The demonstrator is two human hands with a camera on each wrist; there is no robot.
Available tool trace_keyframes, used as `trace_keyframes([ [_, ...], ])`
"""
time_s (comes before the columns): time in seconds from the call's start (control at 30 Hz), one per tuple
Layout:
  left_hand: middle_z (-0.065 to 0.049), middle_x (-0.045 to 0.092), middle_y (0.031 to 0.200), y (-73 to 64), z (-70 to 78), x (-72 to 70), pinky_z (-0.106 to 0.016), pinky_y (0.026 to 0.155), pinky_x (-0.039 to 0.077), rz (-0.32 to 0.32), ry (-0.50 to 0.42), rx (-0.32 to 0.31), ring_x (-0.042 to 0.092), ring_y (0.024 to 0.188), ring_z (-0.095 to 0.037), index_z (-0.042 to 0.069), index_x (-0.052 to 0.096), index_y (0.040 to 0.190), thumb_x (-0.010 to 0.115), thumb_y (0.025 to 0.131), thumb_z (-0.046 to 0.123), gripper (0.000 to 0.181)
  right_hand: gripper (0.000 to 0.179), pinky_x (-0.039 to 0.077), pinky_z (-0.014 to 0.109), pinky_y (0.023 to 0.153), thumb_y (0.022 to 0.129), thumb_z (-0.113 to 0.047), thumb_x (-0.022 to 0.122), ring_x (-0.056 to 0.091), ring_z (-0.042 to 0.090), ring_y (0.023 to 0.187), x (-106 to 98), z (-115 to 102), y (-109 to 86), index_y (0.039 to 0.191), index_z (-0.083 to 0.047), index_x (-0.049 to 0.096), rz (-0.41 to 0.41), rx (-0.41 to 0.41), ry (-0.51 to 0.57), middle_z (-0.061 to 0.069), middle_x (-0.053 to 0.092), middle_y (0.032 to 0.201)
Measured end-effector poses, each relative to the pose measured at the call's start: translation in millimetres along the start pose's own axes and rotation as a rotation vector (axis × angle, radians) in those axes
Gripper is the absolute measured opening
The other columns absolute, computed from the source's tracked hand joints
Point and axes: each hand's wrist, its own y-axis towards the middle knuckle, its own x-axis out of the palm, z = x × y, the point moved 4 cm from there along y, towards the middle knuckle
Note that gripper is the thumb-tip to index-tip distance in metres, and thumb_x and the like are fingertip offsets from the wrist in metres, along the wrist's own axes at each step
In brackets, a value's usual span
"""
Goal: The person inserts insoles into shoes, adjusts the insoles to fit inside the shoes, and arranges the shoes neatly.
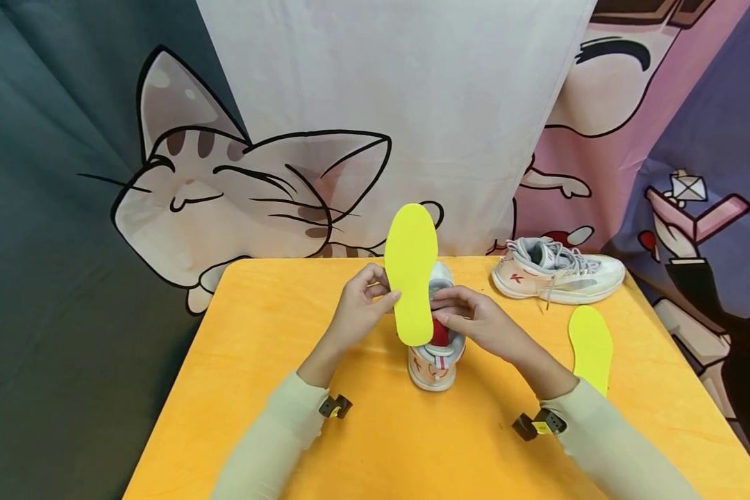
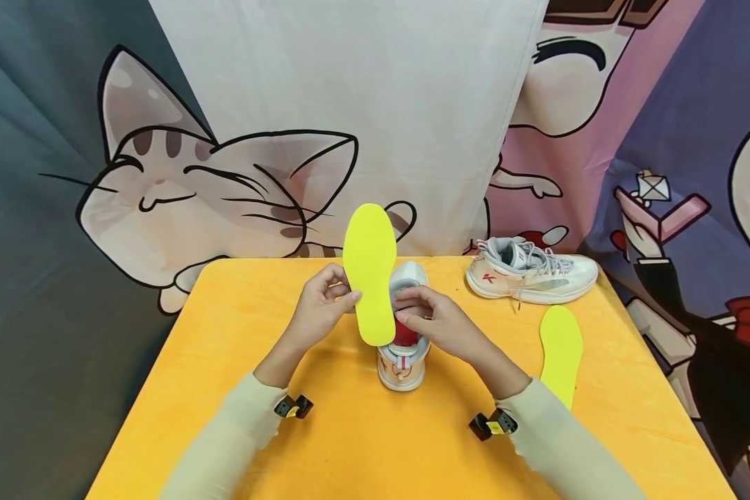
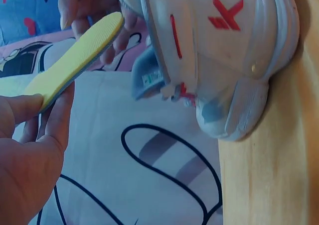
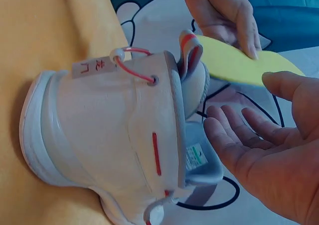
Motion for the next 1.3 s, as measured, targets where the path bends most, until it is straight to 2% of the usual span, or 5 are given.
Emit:
trace_keyframes([
  [0.2, -0.019, 0.059, 0.111, 1.9, -2.4, 9.5, -0.037, 0.080, 0.064, 0.025, -0.034, 0.017, 0.070, 0.102, -0.022, -0.005, 0.053, 0.110, 0.065, 0.097, -0.004, 0.018, 0.035, 0.058, 0.022, 0.088, 0.101, -0.012, 0.067, 0.069, 0.019, 0.105, 5, 1, 5.1, 0.131, 0.006, 0.059, 0.038, 0.014, -0.050, 0.021, 0.068, 0.121],
  [0.67, -0.018, 0.063, 0.109, 3.9, -5.7, 18.0, -0.033, 0.083, 0.062, 0.037, 0.005, 0.029, 0.071, 0.099, -0.020, -0.002, 0.057, 0.113, 0.068, 0.097, 0.000, 0.019, 0.021, 0.059, 0.024, 0.077, 0.098, -0.006, 0.069, 0.068, 0.016, 0.089, 5, 5, 2.2, 0.117, 0.002, 0.068, 0.142, -0.014, -0.145, 0.016, 0.074, 0.103],
  [0.83, -0.017, 0.064, 0.104, 8.2, 1.1, 10.3, -0.049, 0.080, 0.063, 0.041, 0.039, 0.007, 0.071, 0.090, -0.024, -0.001, 0.061, 0.121, 0.066, 0.100, 0.007, 0.023, 0.019, 0.058, 0.024, 0.076, 0.098, -0.005, 0.070, 0.068, 0.014, 0.088, 4, 2, -1.3, 0.115, 0.002, 0.068, 0.155, -0.023, -0.169, 0.015, 0.074, 0.101],
  [1.1, -0.018, 0.065, 0.108, 29.4, 21.0, -9.8, -0.039, 0.075, 0.064, 0.042, 0.059, 0.019, 0.070, 0.094, -0.041, -0.003, 0.062, 0.130, 0.060, 0.105, 0.014, 0.030, 0.018, 0.056, 0.023, 0.073, 0.097, -0.004, 0.069, 0.065, 0.012, 0.086, 0, -5, -8.3, 0.114, 0.003, 0.068, 0.145, -0.043, -0.199, 0.015, 0.073, 0.099],
  [1.3, -0.020, 0.070, 0.109, 47.9, 31.9, -20.6, -0.039, 0.072, 0.065, 0.080, 0.019, -0.007, 0.073, 0.091, -0.030, -0.001, 0.064, 0.132, 0.058, 0.107, 0.017, 0.032, 0.016, 0.053, 0.023, 0.068, 0.098, -0.003, 0.069, 0.061, 0.012, 0.082, -2, -8, -14.2, 0.112, 0.002, 0.068, 0.114, -0.023, -0.193, 0.013, 0.070, 0.095],
])
